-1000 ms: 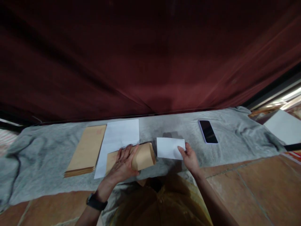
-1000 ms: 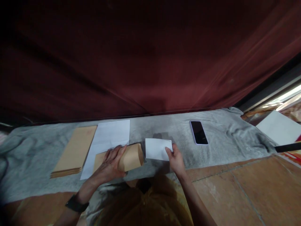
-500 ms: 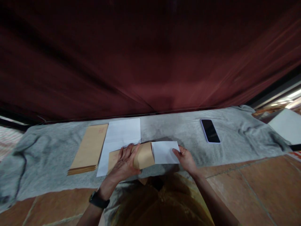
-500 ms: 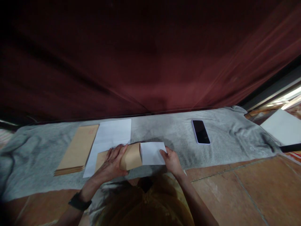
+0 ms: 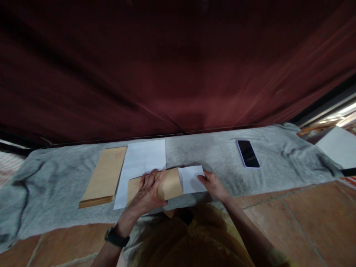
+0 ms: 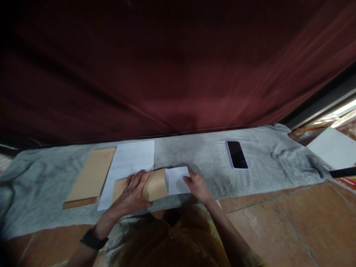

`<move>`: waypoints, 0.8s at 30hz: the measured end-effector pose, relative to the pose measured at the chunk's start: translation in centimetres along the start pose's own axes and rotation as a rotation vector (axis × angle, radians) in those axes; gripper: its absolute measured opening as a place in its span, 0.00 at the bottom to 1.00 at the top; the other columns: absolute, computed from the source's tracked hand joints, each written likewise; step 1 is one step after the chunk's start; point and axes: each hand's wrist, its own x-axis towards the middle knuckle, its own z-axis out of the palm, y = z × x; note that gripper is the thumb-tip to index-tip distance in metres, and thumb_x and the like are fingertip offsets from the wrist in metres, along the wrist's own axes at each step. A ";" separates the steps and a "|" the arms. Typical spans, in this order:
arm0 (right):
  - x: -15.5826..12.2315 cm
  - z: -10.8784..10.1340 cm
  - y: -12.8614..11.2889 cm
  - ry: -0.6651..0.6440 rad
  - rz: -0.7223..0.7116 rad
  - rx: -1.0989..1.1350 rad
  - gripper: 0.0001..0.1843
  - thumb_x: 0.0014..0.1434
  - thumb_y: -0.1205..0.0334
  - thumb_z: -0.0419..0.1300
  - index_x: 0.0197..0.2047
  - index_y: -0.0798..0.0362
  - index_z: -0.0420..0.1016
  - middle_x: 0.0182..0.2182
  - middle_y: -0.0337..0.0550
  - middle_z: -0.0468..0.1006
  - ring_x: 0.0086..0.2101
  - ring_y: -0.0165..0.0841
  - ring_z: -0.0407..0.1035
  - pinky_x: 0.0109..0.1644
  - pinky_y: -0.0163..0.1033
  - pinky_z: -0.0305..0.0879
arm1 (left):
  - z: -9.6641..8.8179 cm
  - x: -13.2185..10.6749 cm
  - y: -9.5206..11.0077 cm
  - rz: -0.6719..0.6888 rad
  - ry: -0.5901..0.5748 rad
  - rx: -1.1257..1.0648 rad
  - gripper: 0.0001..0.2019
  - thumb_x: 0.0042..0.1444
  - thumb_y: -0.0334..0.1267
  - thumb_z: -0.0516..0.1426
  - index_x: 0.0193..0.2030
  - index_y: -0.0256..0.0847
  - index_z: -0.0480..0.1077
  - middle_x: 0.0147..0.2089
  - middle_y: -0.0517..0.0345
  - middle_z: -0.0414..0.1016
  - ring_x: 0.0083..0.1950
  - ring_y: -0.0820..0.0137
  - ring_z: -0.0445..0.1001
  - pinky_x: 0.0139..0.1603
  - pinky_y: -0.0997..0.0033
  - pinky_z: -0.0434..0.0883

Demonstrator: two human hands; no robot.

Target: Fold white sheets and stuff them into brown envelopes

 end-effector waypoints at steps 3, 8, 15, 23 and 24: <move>-0.1 1.5 -0.2 0.002 -0.005 0.032 0.13 0.63 0.56 0.53 0.33 0.49 0.76 0.27 0.39 0.78 0.29 0.35 0.71 0.33 0.37 0.68 | 0.0 0.0 0.0 0.010 0.005 0.004 0.62 0.39 0.46 0.69 0.77 0.43 0.38 0.74 0.35 0.50 0.75 0.44 0.50 0.73 0.37 0.44; -0.2 3.2 -0.1 -0.005 -0.013 0.140 0.10 0.62 0.56 0.54 0.37 0.48 0.75 0.32 0.39 0.79 0.33 0.34 0.72 0.37 0.37 0.67 | 0.0 -0.1 0.1 0.026 -0.007 0.003 0.63 0.39 0.47 0.69 0.77 0.43 0.37 0.74 0.37 0.51 0.75 0.44 0.50 0.73 0.37 0.45; -0.7 2.4 0.8 0.102 0.084 0.240 0.14 0.60 0.50 0.56 0.33 0.50 0.74 0.26 0.38 0.75 0.29 0.33 0.68 0.34 0.37 0.62 | 0.4 -0.4 -0.3 0.046 0.029 -0.023 0.64 0.39 0.47 0.70 0.77 0.43 0.36 0.74 0.37 0.52 0.75 0.42 0.51 0.74 0.37 0.46; -0.8 4.1 -0.8 0.028 0.105 0.250 0.15 0.58 0.52 0.57 0.30 0.52 0.77 0.25 0.38 0.75 0.28 0.31 0.67 0.32 0.34 0.59 | -0.1 0.5 1.2 0.082 0.027 -0.042 0.64 0.38 0.44 0.70 0.77 0.43 0.37 0.74 0.38 0.54 0.75 0.43 0.52 0.74 0.37 0.47; -0.9 4.4 -1.2 0.019 0.102 0.226 0.15 0.59 0.53 0.57 0.30 0.52 0.78 0.25 0.38 0.76 0.28 0.31 0.68 0.32 0.34 0.58 | -0.2 0.6 1.4 0.085 0.023 -0.044 0.64 0.38 0.44 0.70 0.77 0.43 0.36 0.74 0.38 0.54 0.75 0.43 0.52 0.74 0.36 0.46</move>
